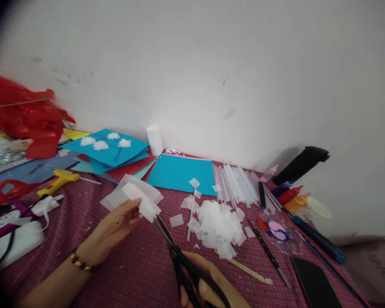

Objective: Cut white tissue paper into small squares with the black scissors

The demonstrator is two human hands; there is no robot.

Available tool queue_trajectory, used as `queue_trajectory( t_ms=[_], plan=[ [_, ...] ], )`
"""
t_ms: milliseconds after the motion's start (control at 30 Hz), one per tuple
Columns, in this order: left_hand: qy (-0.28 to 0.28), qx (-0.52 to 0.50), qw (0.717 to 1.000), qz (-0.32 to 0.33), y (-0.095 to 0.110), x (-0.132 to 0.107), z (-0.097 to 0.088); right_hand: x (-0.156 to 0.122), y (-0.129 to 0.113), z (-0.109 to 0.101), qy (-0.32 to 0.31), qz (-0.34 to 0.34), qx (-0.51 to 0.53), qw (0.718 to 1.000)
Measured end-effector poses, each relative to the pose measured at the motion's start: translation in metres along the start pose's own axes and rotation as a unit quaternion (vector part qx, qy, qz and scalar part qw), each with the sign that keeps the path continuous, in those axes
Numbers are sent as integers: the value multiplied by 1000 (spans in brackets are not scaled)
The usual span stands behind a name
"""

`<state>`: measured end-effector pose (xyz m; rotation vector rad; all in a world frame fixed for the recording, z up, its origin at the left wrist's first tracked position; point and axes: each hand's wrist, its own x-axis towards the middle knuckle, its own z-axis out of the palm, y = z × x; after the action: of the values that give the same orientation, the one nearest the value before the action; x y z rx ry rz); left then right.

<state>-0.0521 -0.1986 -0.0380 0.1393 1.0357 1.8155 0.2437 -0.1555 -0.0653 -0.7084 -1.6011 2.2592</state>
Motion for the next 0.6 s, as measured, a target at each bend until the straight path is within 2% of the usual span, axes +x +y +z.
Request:
queue_trajectory(
  t_ms=[133,233,333,500,600],
  plan=[
    [-21,39,999,-13,-5,-3,-1,10,22,-10,-42,-5,56,998],
    [-88,83,992,-38,-10,-8,-1,15,33,-13,-63,-12,102,993],
    [-142,125,981,-47,-15,-14,0,17,35,-8,-91,-2,160,983],
    [-156,150,975,-42,-24,-16,-1,18,27,5,-136,31,268,953],
    [-151,155,975,-44,-25,-15,-1,16,26,8,-124,38,286,949]
  ],
)
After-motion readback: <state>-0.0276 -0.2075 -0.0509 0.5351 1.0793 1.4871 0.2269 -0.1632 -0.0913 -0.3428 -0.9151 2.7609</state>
